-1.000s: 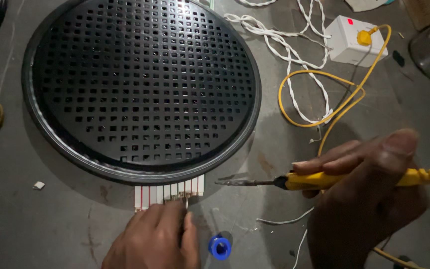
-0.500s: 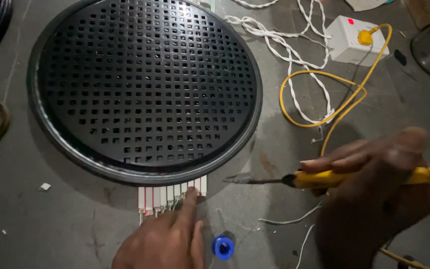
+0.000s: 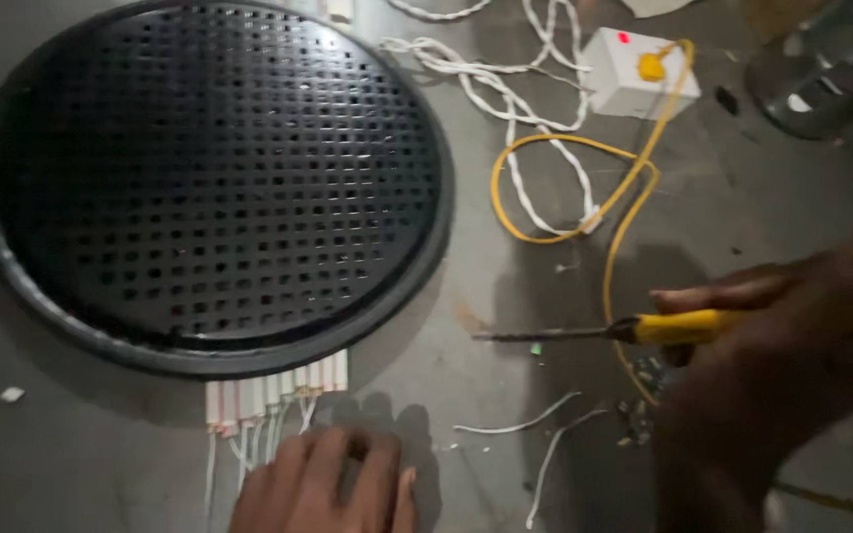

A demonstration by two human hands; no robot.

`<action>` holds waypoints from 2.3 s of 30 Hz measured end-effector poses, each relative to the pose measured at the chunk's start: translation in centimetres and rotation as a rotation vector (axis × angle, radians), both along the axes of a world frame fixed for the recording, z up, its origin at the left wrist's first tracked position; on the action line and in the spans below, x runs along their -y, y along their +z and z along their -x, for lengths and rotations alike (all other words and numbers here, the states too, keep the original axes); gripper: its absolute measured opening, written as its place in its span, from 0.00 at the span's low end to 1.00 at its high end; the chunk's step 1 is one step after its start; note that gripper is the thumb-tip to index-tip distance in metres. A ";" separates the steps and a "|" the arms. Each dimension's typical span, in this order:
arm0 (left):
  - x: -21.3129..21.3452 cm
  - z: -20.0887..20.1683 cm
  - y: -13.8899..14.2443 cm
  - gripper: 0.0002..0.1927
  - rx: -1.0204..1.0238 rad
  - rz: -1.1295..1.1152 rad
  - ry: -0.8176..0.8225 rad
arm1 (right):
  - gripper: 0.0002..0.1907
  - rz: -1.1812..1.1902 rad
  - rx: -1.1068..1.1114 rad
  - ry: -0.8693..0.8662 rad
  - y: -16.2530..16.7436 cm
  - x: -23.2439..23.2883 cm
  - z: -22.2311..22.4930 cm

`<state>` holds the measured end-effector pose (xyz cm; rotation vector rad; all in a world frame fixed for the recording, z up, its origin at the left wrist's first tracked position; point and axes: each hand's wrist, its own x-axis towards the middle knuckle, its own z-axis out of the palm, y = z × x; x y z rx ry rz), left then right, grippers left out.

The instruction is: The person uses a soldering iron to attach white wires to a circular perforated metal panel. They repeatedly heat the wire ends and apply solder to secure connections along the panel's edge.

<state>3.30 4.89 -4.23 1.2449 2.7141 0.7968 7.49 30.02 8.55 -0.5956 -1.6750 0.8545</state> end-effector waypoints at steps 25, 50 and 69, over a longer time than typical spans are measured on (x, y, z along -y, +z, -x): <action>-15.1 -3.6 3.0 0.09 -0.245 0.009 -0.210 | 0.26 0.237 -0.071 -0.270 2.0 -2.7 -2.7; 1.2 2.4 3.0 0.07 0.882 -0.221 0.732 | 0.32 0.436 0.255 -0.126 -1.8 0.8 3.0; 1.2 3.2 4.8 0.05 0.998 -0.220 0.777 | 0.33 0.433 0.279 -0.116 -2.0 1.0 3.1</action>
